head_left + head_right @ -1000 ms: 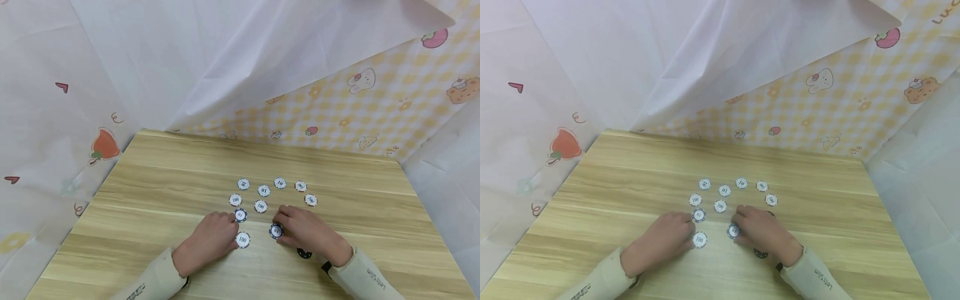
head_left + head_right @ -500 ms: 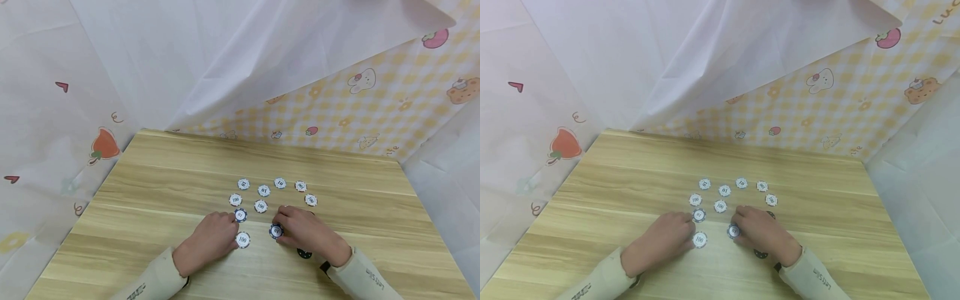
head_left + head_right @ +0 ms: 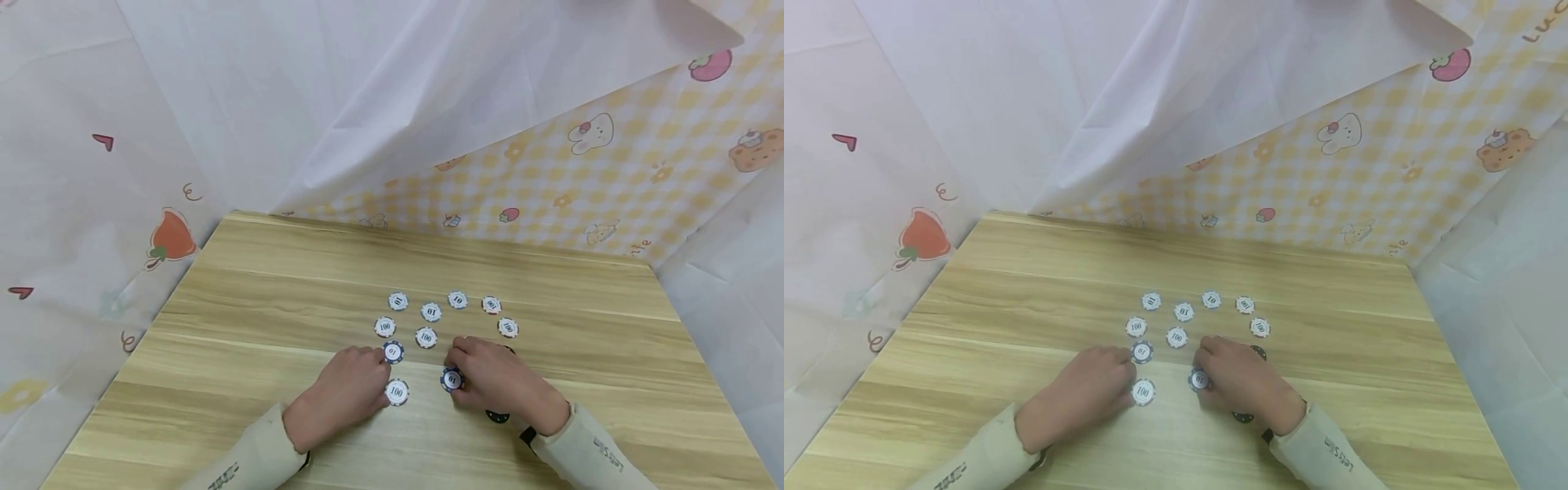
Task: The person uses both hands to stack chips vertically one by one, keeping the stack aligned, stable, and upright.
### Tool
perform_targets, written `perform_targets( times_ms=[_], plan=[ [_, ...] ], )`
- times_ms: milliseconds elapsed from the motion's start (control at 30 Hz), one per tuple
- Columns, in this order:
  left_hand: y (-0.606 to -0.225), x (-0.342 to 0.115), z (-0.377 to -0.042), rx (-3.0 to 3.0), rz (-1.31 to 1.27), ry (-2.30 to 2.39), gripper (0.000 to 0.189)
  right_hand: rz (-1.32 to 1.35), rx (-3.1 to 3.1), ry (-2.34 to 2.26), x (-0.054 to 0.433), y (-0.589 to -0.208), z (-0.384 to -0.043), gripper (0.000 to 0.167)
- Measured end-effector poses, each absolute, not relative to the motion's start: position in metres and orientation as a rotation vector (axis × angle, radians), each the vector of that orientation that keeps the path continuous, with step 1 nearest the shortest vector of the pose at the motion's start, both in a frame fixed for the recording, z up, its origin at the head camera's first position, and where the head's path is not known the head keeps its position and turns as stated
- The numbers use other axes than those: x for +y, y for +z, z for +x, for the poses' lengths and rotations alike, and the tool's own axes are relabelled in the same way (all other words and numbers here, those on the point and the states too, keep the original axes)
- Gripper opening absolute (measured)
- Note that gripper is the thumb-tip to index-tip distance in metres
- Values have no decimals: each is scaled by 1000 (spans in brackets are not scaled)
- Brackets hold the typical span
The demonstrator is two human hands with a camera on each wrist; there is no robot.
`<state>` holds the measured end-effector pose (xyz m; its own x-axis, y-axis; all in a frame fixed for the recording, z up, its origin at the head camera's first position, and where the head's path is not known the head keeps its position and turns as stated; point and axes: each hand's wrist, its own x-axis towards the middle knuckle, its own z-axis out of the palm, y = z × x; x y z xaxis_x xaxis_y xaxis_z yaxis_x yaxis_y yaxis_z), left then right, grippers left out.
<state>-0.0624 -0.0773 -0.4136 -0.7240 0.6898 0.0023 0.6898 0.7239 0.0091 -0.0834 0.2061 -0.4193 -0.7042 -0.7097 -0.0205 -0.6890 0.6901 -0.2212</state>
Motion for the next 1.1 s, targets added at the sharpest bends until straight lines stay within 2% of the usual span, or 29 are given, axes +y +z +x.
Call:
perform_targets(
  times_ms=[533, 1100],
  plan=[
    [-413, -76, -62, 2923, 1165, -19, 35, -1194, 2780, -334, 201, -417, -83, 30],
    [-415, -77, -62, 2915, 1194, -14, 32, -1207, 2770, -315, 191, -417, -80, 28]
  ],
)
